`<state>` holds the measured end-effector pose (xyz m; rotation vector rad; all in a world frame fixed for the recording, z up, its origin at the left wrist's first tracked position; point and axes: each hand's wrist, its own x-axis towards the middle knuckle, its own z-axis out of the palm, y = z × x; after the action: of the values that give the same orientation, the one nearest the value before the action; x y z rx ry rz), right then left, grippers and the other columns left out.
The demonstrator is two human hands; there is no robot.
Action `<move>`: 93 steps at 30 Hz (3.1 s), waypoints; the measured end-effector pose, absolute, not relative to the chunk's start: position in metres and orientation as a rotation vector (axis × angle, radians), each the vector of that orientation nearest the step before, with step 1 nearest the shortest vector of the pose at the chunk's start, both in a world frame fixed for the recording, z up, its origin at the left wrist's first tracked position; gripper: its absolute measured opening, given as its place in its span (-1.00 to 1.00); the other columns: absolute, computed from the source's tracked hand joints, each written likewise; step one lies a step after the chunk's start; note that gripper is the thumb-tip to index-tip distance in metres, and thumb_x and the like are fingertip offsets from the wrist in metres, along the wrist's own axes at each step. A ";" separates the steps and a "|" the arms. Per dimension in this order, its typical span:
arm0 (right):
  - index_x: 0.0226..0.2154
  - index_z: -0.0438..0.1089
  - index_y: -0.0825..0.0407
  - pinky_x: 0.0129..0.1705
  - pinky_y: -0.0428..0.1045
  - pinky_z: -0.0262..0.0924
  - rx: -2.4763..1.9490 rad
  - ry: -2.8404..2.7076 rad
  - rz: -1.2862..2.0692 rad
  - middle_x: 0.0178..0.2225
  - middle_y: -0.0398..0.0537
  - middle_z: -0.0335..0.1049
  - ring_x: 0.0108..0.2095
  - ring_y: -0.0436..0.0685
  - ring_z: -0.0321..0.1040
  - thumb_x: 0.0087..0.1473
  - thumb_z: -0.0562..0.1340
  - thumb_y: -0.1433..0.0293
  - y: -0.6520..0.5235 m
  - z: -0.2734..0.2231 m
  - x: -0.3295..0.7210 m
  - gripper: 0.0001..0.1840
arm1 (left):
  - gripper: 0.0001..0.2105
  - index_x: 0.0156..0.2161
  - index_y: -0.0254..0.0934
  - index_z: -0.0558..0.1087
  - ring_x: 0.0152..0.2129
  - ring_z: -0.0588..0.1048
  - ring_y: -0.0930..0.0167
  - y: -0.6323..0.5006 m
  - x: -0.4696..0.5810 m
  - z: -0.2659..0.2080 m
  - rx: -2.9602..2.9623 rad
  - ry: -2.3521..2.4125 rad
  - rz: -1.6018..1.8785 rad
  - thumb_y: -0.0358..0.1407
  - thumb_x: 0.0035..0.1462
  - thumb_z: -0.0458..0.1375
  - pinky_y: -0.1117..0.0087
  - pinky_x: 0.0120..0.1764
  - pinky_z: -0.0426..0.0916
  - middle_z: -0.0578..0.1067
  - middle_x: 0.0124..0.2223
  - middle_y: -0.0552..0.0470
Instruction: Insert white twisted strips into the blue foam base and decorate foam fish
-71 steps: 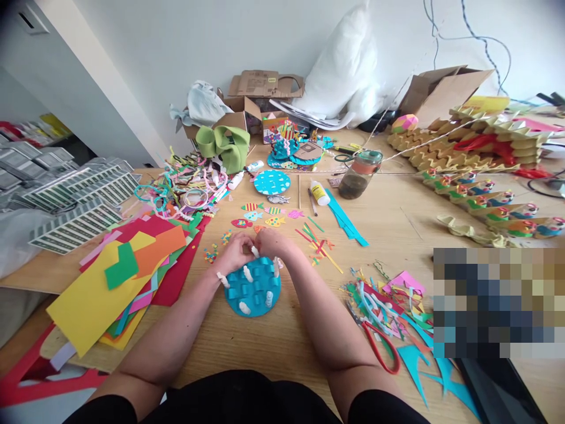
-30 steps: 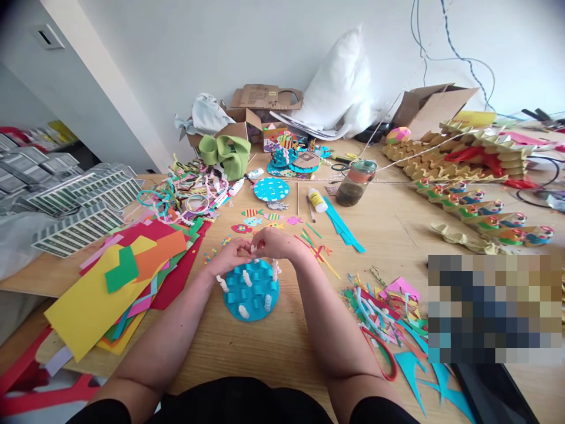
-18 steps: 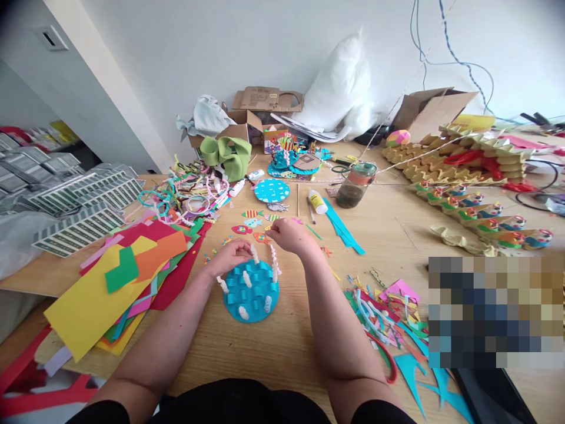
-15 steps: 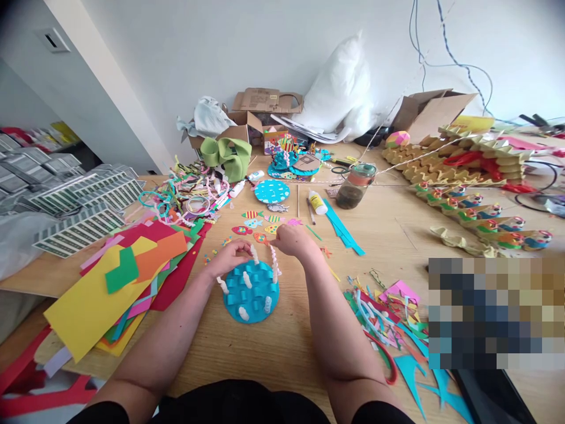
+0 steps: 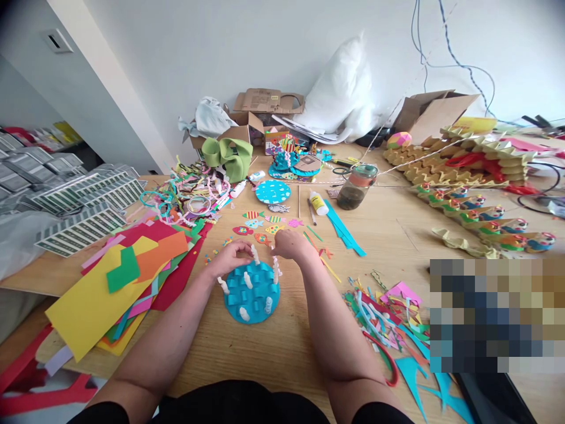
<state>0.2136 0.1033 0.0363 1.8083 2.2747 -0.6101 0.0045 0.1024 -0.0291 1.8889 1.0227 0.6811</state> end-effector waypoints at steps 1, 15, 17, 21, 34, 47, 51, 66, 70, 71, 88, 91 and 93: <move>-0.31 0.47 0.09 -0.34 -0.08 0.13 1.787 2.298 -0.642 -0.19 0.05 0.48 -0.18 0.17 0.39 -0.05 0.28 0.29 0.103 0.036 0.212 -0.75 | -0.86 -0.38 -0.29 0.52 -0.13 0.44 0.33 0.103 0.004 -0.030 1.910 1.011 0.675 -0.49 -0.15 0.26 0.31 0.00 0.26 0.49 -0.16 -0.02; -0.38 0.51 0.06 -0.46 -0.14 0.05 1.533 2.492 -0.739 -0.34 -0.03 0.52 -0.33 0.07 0.40 -0.13 0.21 0.50 0.096 0.036 0.185 -0.80 | -0.90 -0.43 -0.24 0.55 -0.11 0.36 0.25 0.098 0.015 -0.036 2.155 1.204 0.592 -0.38 -0.17 0.32 0.24 0.01 0.22 0.49 -0.18 -0.01; -0.36 0.52 0.07 -0.46 -0.15 0.06 1.568 2.468 -0.753 -0.33 -0.03 0.53 -0.33 0.07 0.41 -0.14 0.20 0.51 0.099 0.030 0.184 -0.76 | -0.89 -0.41 -0.23 0.56 -0.11 0.35 0.25 0.097 0.014 -0.037 2.162 1.200 0.599 -0.37 -0.16 0.31 0.24 0.02 0.22 0.49 -0.17 0.00; -0.30 0.53 0.09 -0.51 -0.17 0.06 1.640 2.401 -0.782 -0.33 -0.03 0.53 -0.35 0.05 0.42 -0.17 0.22 0.52 0.106 0.017 0.183 -0.70 | -0.89 -0.41 -0.23 0.56 -0.11 0.36 0.25 0.097 0.014 -0.038 2.167 1.209 0.618 -0.33 -0.15 0.32 0.25 0.01 0.23 0.50 -0.18 -0.01; -0.30 0.53 0.10 -0.52 -0.16 0.02 1.593 2.354 -0.772 -0.36 -0.02 0.52 -0.38 0.07 0.40 -0.19 0.20 0.52 0.105 0.020 0.178 -0.68 | -0.93 -0.49 -0.26 0.53 -0.12 0.37 0.26 0.094 0.019 -0.036 2.142 1.244 0.669 -0.39 -0.18 0.32 0.25 -0.03 0.25 0.52 -0.22 -0.01; -0.32 0.53 0.12 -0.52 -0.14 0.05 1.559 2.353 -0.737 -0.45 0.00 0.50 -0.45 0.08 0.38 -0.15 0.20 0.37 0.106 0.021 0.178 -0.69 | -0.98 -0.50 -0.27 0.54 -0.15 0.37 0.28 0.093 0.022 -0.031 2.196 1.240 0.642 -0.40 -0.15 0.29 0.25 -0.04 0.25 0.51 -0.24 -0.01; -0.33 0.53 0.14 -0.51 -0.13 0.05 1.531 2.382 -0.706 -0.43 0.03 0.50 -0.43 0.10 0.39 -0.15 0.20 0.38 0.106 0.021 0.177 -0.70 | -0.99 -0.50 -0.27 0.54 -0.15 0.37 0.29 0.092 0.022 -0.029 2.232 1.229 0.639 -0.41 -0.13 0.27 0.25 -0.03 0.25 0.51 -0.23 -0.02; -0.24 0.51 0.11 -0.40 -0.10 0.13 1.526 2.416 -0.632 -0.33 0.09 0.51 -0.33 0.17 0.42 -0.15 0.22 0.41 0.105 0.018 0.170 -0.65 | -0.96 -0.49 -0.28 0.53 -0.13 0.34 0.27 0.089 0.023 -0.026 2.209 1.239 0.623 -0.41 -0.10 0.22 0.25 -0.02 0.25 0.46 -0.19 -0.04; -0.22 0.51 0.11 -0.40 -0.09 0.14 1.495 2.442 -0.623 -0.31 0.11 0.51 -0.32 0.19 0.42 -0.13 0.20 0.39 0.104 0.018 0.170 -0.64 | -0.98 -0.48 -0.27 0.54 -0.13 0.33 0.26 0.090 0.021 -0.027 2.230 1.239 0.606 -0.39 -0.11 0.24 0.24 -0.02 0.25 0.45 -0.18 -0.05; -0.22 0.51 0.12 -0.39 -0.09 0.15 1.494 2.436 -0.626 -0.31 0.12 0.51 -0.31 0.20 0.43 -0.12 0.20 0.40 0.104 0.017 0.171 -0.65 | -0.98 -0.48 -0.26 0.54 -0.12 0.32 0.25 0.090 0.021 -0.027 2.236 1.237 0.600 -0.39 -0.11 0.25 0.23 -0.02 0.24 0.45 -0.17 -0.05; -0.28 0.52 0.07 -0.41 -0.18 0.13 1.711 2.454 -0.782 -0.32 -0.09 0.53 -0.35 0.01 0.41 -0.02 0.17 0.46 0.102 0.033 0.206 -0.75 | -0.98 -0.47 -0.24 0.55 -0.13 0.33 0.27 0.084 0.019 -0.027 2.277 1.237 0.648 -0.38 -0.08 0.26 0.21 -0.01 0.24 0.40 -0.22 -0.05; -0.32 0.52 0.10 -0.43 -0.15 0.11 1.875 2.399 -0.699 -0.35 -0.03 0.52 -0.35 0.04 0.40 0.00 0.20 0.37 0.102 0.038 0.220 -0.78 | -0.95 -0.46 -0.24 0.54 -0.12 0.33 0.27 0.083 0.020 -0.026 2.267 1.209 0.644 -0.43 -0.09 0.25 0.22 0.01 0.23 0.41 -0.22 -0.04; -0.35 0.52 0.10 -0.41 -0.12 0.11 1.888 2.341 -0.641 -0.34 0.01 0.52 -0.31 0.10 0.41 -0.05 0.26 0.26 0.103 0.036 0.222 -0.74 | -0.94 -0.44 -0.24 0.54 -0.13 0.33 0.27 0.083 0.021 -0.025 2.262 1.205 0.635 -0.43 -0.09 0.24 0.22 0.01 0.23 0.42 -0.22 -0.03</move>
<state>0.2216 0.1029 0.0355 1.8881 2.3407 -0.6406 0.0205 0.0827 -0.0250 2.2615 1.2050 0.6350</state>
